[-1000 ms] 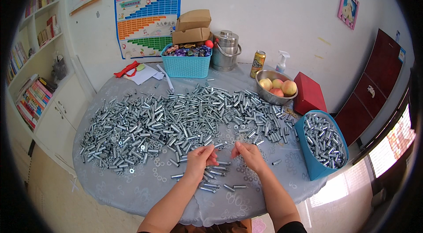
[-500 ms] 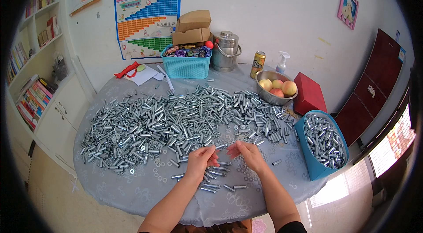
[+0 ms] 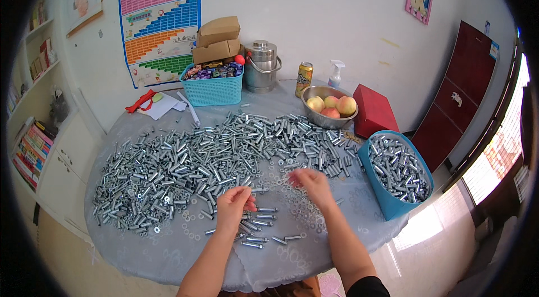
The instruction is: The person sits at a table covered with a large pile of metal bolts and washers. They repeatedly pick up a bolt and a washer, slide the washer onto the bolt, and place the assembled fastener into a blue plastic bin on the right. The process is continuous and repetitive throughout the clip.
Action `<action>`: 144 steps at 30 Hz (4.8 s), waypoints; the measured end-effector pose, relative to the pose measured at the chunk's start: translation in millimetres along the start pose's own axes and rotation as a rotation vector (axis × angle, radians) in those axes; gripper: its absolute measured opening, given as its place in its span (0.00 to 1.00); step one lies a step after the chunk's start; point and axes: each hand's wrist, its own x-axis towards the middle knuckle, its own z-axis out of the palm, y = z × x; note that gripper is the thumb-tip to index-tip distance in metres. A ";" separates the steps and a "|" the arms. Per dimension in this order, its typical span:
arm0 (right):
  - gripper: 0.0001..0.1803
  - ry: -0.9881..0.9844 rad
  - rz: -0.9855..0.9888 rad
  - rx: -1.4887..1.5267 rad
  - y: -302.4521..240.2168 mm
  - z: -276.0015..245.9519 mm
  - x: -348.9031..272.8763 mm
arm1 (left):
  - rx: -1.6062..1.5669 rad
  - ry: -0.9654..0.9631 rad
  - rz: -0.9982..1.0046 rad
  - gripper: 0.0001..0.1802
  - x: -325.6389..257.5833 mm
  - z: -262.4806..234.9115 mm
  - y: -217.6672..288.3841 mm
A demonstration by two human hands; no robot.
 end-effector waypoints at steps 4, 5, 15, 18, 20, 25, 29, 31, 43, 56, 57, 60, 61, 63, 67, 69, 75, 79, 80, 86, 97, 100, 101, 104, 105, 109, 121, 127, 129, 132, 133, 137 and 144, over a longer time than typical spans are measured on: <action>0.08 0.359 -0.175 -0.430 20.6 -31.4 10.0 | 0.247 -0.228 0.019 0.07 1.1 -6.3 -1.4; 0.07 0.393 -0.213 -0.587 21.3 -35.0 7.9 | 0.374 -0.260 0.001 0.07 0.7 -7.8 -1.9; 0.07 0.344 -0.248 -1.022 36.6 -33.3 4.4 | 0.665 -0.307 0.170 0.07 -4.5 -2.7 -4.6; 0.05 0.345 -0.265 -1.037 30.1 -29.2 3.3 | 0.651 -0.180 0.236 0.07 1.4 -6.7 -4.4; 0.06 0.362 -0.279 -1.015 29.9 -27.5 5.1 | 0.662 -0.079 0.302 0.08 8.6 -8.9 -3.3; 0.05 0.368 -0.330 -0.891 26.3 -21.5 6.5 | 0.758 0.028 0.391 0.08 11.1 -8.0 17.9; 0.05 0.354 -0.336 -0.830 20.4 -18.4 4.1 | 0.822 0.027 0.429 0.07 18.7 0.1 44.6; 0.05 0.357 -0.350 -0.779 22.0 -19.7 4.9 | 0.928 0.044 0.488 0.07 34.6 -0.1 47.2; 0.07 0.283 -0.362 -0.626 14.7 -12.6 3.8 | 1.348 0.108 0.644 0.06 127.9 -26.6 4.2; 0.08 0.130 -0.465 -0.531 -0.2 3.6 -3.8 | 0.529 0.131 0.421 0.07 26.9 -1.4 18.7; 0.08 0.101 -0.512 -0.544 -0.3 4.8 -3.5 | 0.448 0.113 0.347 0.07 25.1 -2.4 8.2; 0.07 0.076 -0.587 -0.562 -10.6 6.8 -8.9 | 0.348 0.069 0.285 0.07 18.8 3.7 -4.1; 0.07 0.071 -0.595 -0.561 -11.8 8.9 -9.9 | 0.354 0.076 0.282 0.06 12.6 4.9 -1.6; 0.07 0.061 -0.611 -0.561 -14.5 11.6 -9.8 | 0.373 0.053 0.308 0.06 14.5 1.6 -2.5; 0.08 0.013 -0.626 -0.567 -13.7 15.6 -9.5 | 0.422 0.019 0.298 0.06 10.6 2.4 -4.5; 0.08 0.019 -0.654 -0.575 -12.1 17.1 -9.0 | 0.396 0.021 0.258 0.06 7.6 6.5 -3.9; 0.09 0.017 -0.707 -0.593 -17.9 21.1 -10.8 | 0.450 0.039 0.284 0.07 2.7 4.7 -3.4; 0.10 -0.058 -0.726 -0.549 -18.7 26.8 -12.2 | 0.391 -0.019 0.220 0.10 0.6 8.7 -7.2; 0.11 -0.078 -0.719 -0.535 -17.4 29.6 -13.0 | 0.348 -0.034 0.190 0.10 -1.0 11.9 -9.4; 0.12 -0.128 -0.642 -0.453 -7.5 38.3 -15.1 | 0.138 -0.116 0.101 0.12 -1.1 13.0 -17.6; 0.06 0.046 -0.308 -0.682 15.5 3.1 1.8 | -0.063 0.040 -0.036 0.11 0.5 6.3 3.6; 0.07 0.008 -0.335 -0.812 12.7 7.6 -0.3 | -0.074 0.025 -0.027 0.11 0.4 5.8 2.5; 0.07 0.004 -0.333 -0.856 10.8 9.9 -1.4 | -0.077 0.019 -0.023 0.12 0.4 5.5 1.9; 0.08 0.051 -0.433 -0.906 12.9 13.9 -1.3 | -0.082 0.021 -0.027 0.12 0.7 5.3 1.4; 0.08 0.044 -0.429 -0.902 14.9 13.6 -0.5 | -0.081 0.020 -0.026 0.12 0.5 5.6 1.3; 0.08 0.024 -0.373 -0.872 22.2 12.6 2.6 | -0.069 0.015 -0.022 0.12 1.0 5.7 -0.1; 0.08 -0.075 0.067 -0.033 9.0 21.4 -2.1 | -0.081 -0.031 -0.079 0.12 -0.8 7.0 0.5; 0.06 -0.137 0.091 0.311 2.5 22.6 -2.9 | -0.088 -0.055 -0.129 0.13 -0.7 4.8 -0.6; 0.06 -0.151 0.099 0.331 1.1 22.4 -3.3 | -0.103 -0.060 -0.152 0.13 -1.3 4.2 -0.1; 0.06 -0.171 0.087 0.319 3.9 20.3 -2.9 | -0.118 -0.066 -0.194 0.13 0.5 6.4 -1.0; 0.06 -0.176 0.082 0.313 5.1 20.8 -2.6 | -0.117 -0.063 -0.199 0.13 0.0 6.5 -0.7; 0.06 -0.128 0.076 0.262 2.2 25.9 -4.8 | -0.157 -0.063 -0.227 0.14 0.1 5.1 -2.0; 0.10 -0.106 -0.229 -0.200 -7.0 34.8 -12.5 | -0.167 -0.050 -0.239 0.14 0.0 4.0 -2.2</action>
